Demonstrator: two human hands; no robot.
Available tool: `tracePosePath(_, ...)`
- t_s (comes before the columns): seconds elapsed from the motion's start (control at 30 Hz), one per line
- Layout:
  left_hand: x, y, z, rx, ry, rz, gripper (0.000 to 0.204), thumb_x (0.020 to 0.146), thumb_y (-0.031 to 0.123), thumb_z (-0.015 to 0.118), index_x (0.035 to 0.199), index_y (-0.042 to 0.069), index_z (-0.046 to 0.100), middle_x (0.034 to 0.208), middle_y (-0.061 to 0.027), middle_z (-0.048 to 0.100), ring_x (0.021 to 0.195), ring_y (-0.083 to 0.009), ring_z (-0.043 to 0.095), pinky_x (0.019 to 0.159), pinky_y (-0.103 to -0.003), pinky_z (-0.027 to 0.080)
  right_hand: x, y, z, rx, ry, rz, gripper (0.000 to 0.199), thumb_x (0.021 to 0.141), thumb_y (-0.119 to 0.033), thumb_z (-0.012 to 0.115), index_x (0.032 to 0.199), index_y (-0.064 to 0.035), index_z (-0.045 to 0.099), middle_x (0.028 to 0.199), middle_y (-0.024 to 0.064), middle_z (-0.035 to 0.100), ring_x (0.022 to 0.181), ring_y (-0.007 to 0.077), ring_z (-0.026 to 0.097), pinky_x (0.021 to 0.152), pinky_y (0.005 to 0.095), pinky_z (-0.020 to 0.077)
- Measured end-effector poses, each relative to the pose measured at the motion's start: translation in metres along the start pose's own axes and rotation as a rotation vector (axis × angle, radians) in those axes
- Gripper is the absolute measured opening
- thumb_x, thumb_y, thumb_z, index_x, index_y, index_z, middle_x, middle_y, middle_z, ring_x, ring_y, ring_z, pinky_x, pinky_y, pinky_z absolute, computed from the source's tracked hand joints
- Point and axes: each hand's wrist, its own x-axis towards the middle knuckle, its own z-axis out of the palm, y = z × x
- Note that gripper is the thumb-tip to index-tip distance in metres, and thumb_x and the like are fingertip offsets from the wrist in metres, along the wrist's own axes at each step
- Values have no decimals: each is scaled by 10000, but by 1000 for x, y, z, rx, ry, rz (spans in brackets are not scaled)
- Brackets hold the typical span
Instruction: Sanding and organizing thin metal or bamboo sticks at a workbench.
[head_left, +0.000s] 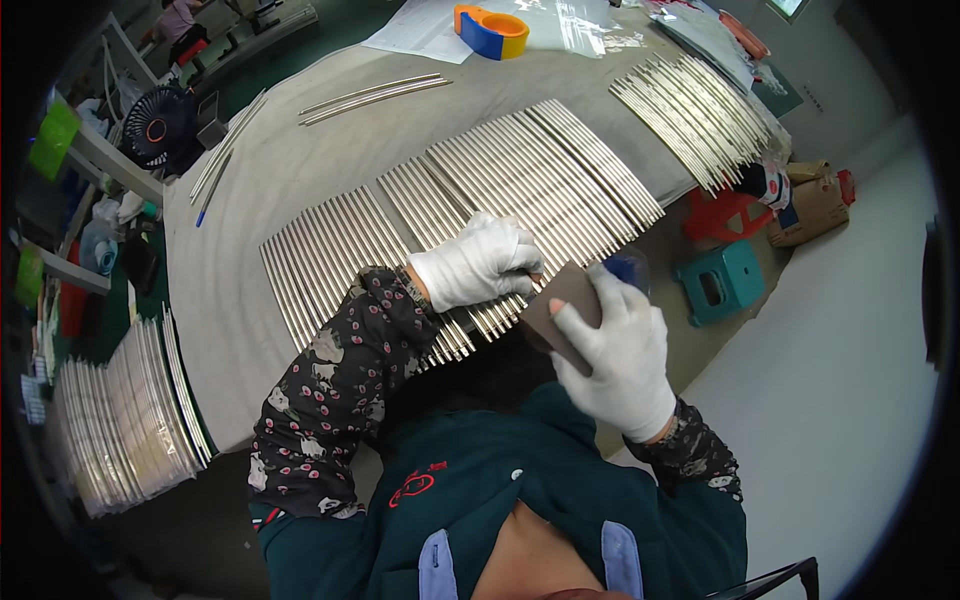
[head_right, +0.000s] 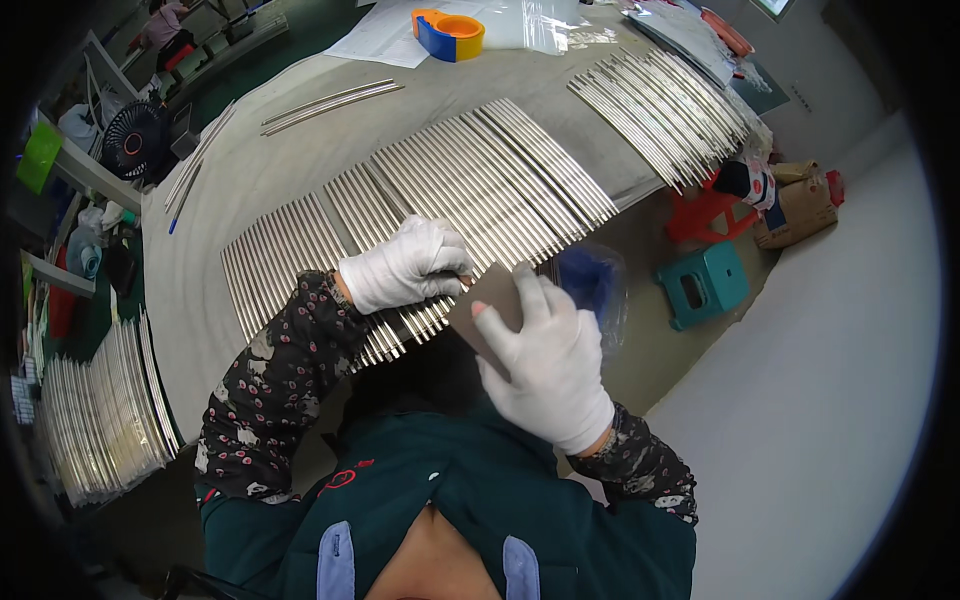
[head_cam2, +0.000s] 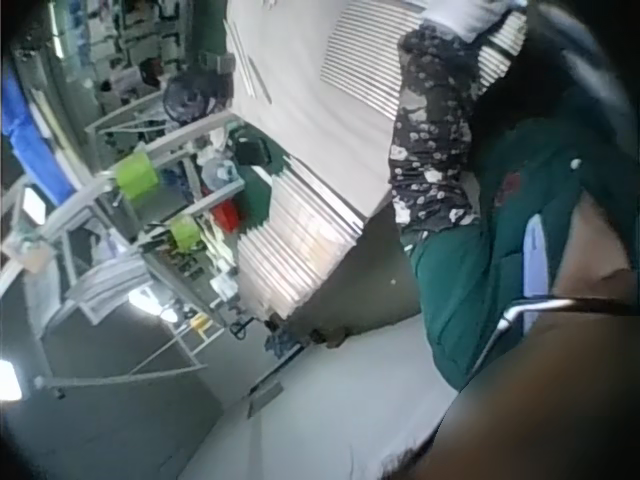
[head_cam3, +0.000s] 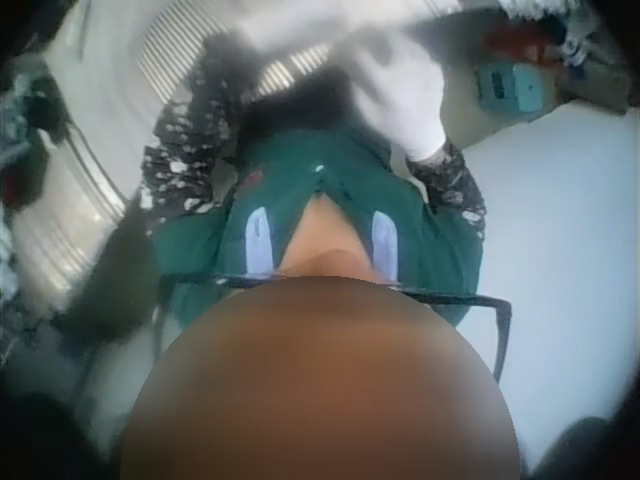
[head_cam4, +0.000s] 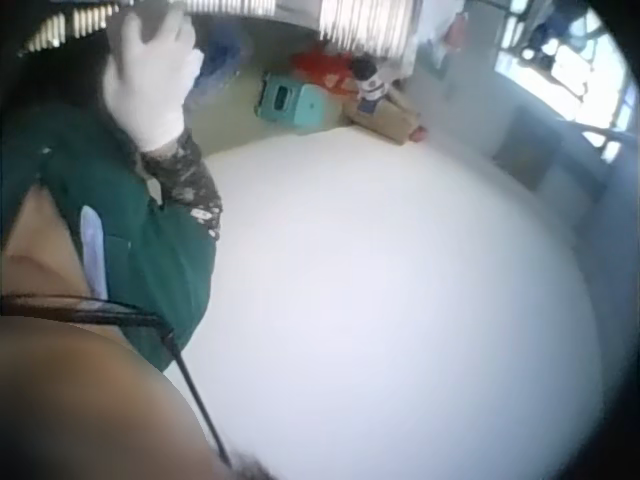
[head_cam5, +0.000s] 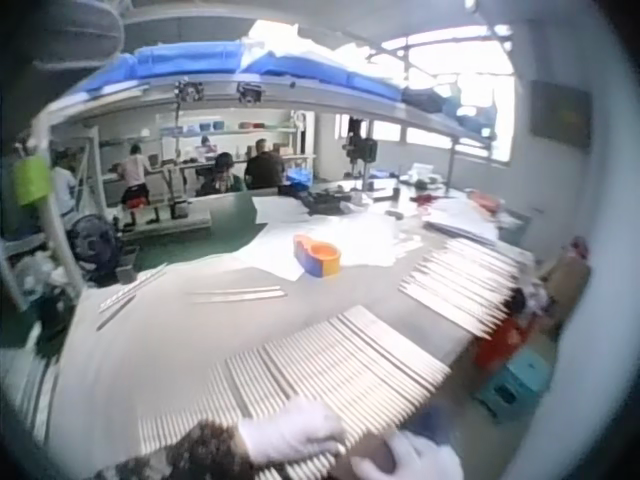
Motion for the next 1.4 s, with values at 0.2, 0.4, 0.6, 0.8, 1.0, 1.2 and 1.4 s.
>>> tracePosePath(0.2, 1, -5, 3, -31, 19, 49, 195, 750, 238, 720, 832, 90, 623, 779, -21, 618, 755, -231, 589, 708, -361, 459, 0, 8, -6, 42, 63, -50, 488, 636, -239, 745, 1100, -147, 628, 1249, 242, 490, 1045, 346, 526, 774, 406, 425)
tracePosePath(0.4, 1, -6, 4, -53, 40, 64, 194, 736, 224, 732, 812, 84, 621, 755, -29, 615, 737, -230, 595, 707, -357, 462, 7, 31, -3, -147, 170, 117, 500, 619, -212, 742, 1097, -129, 625, 1233, 223, 502, 1018, 355, 526, 768, 415, 435)
tracePosePath(0.6, -2, -5, 6, -38, 46, 42, 198, 720, 206, 743, 798, 76, 615, 760, -34, 618, 743, -236, 603, 689, -356, 474, 6, 28, 6, -248, 151, 159, 453, 649, -210, 734, 1084, -137, 633, 1236, 240, 508, 1028, 345, 527, 749, 407, 441)
tracePosePath(0.8, -1, -2, 3, -87, 48, 53, 222, 689, 177, 767, 811, 82, 608, 786, -27, 622, 775, -227, 602, 707, -365, 482, -10, 38, 7, -52, 169, 154, 508, 616, -178, 747, 1109, -122, 639, 1271, 240, 494, 1020, 366, 513, 864, 434, 444)
tracePosePath(1.0, -7, 13, -1, 395, 213, -173, 513, 753, 276, 731, 1196, 100, 543, 1337, -143, 442, 1280, -328, 403, 1031, -495, 337, -21, 30, 10, 25, 175, 135, 522, 592, -171, 755, 1097, -108, 639, 1241, 257, 507, 1002, 379, 529, 873, 431, 442)
tracePosePath(1.2, -12, 10, -1, 560, -144, -491, 687, 897, 506, 476, 1420, 75, 364, 1477, -236, 273, 1390, -394, 222, 1122, -566, 154, -6, 10, 16, 298, -14, -219, 574, 582, -205, 779, 1124, -119, 613, 1218, 264, 509, 999, 392, 565, 781, 444, 468)
tracePosePath(1.4, -5, 13, -1, 560, -171, -532, 684, 908, 500, 462, 1426, 68, 351, 1478, -245, 266, 1389, -400, 218, 1120, -568, 154, 2, 36, 15, 69, 264, -20, 532, 607, -139, 746, 1120, -104, 610, 1214, 242, 511, 987, 390, 529, 834, 440, 446)
